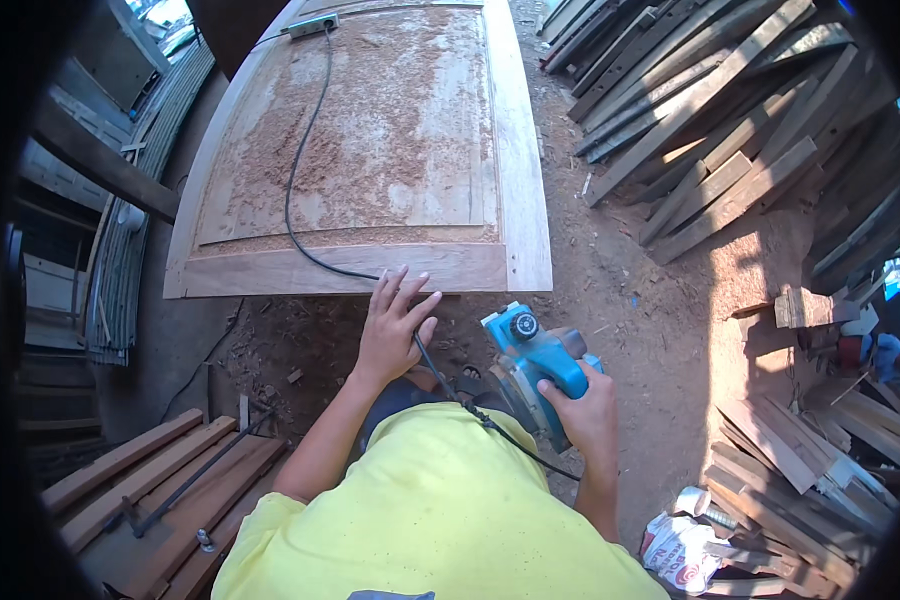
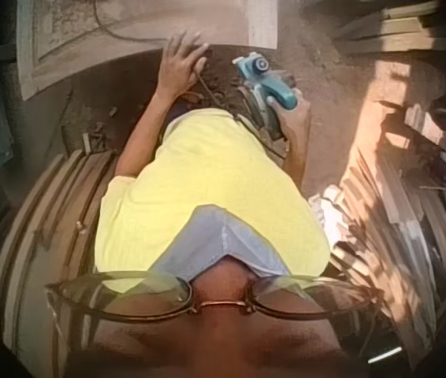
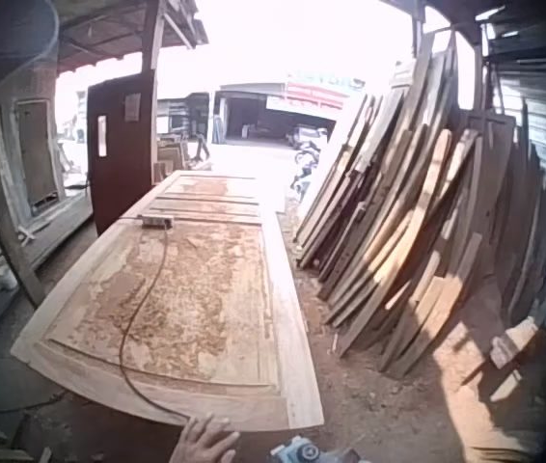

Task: The person smooths the surface and edges of a wooden door using an electric hand planer, then uses a brush to sweep the resulting sawdust off the door's surface.

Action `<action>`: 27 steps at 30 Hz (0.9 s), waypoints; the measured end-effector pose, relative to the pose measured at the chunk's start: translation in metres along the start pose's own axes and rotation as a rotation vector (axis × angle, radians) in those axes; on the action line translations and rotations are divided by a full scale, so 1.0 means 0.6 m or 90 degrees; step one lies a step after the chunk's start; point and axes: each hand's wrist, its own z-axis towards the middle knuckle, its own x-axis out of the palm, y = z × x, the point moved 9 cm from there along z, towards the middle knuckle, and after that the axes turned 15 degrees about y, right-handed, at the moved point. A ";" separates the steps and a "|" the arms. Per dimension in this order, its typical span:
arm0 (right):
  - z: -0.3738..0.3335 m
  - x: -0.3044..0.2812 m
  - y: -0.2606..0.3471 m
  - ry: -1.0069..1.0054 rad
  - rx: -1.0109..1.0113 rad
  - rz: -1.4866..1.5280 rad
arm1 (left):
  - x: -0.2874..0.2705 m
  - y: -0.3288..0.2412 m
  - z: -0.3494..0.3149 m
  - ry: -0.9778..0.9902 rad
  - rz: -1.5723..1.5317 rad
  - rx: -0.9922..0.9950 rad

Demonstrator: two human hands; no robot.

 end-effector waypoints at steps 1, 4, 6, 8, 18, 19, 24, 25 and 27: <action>-0.024 -0.017 -0.036 -0.042 0.001 0.017 | 0.048 -0.016 0.032 0.037 0.024 0.039; -0.100 -0.054 -0.120 -0.132 0.091 0.071 | 0.156 -0.060 0.113 0.121 0.106 0.083; -0.143 -0.067 -0.179 -0.179 0.149 0.088 | 0.195 -0.065 0.139 0.144 0.148 0.073; -0.179 -0.074 -0.214 -0.226 0.157 0.119 | 0.222 -0.073 0.156 0.156 0.162 0.059; -0.184 -0.082 -0.259 -0.234 0.196 0.181 | 0.221 -0.070 0.152 0.154 0.180 0.038; -0.166 -0.081 -0.267 -0.229 0.157 0.157 | 0.216 -0.061 0.139 0.147 0.174 0.043; -0.097 -0.079 -0.257 -0.201 0.087 0.056 | 0.172 -0.006 0.057 0.066 0.111 0.006; -0.083 -0.073 -0.243 -0.189 0.058 0.034 | 0.151 0.009 0.026 0.035 0.102 -0.006; -0.051 -0.062 -0.191 -0.161 0.001 0.008 | 0.106 0.049 -0.049 -0.035 0.083 -0.029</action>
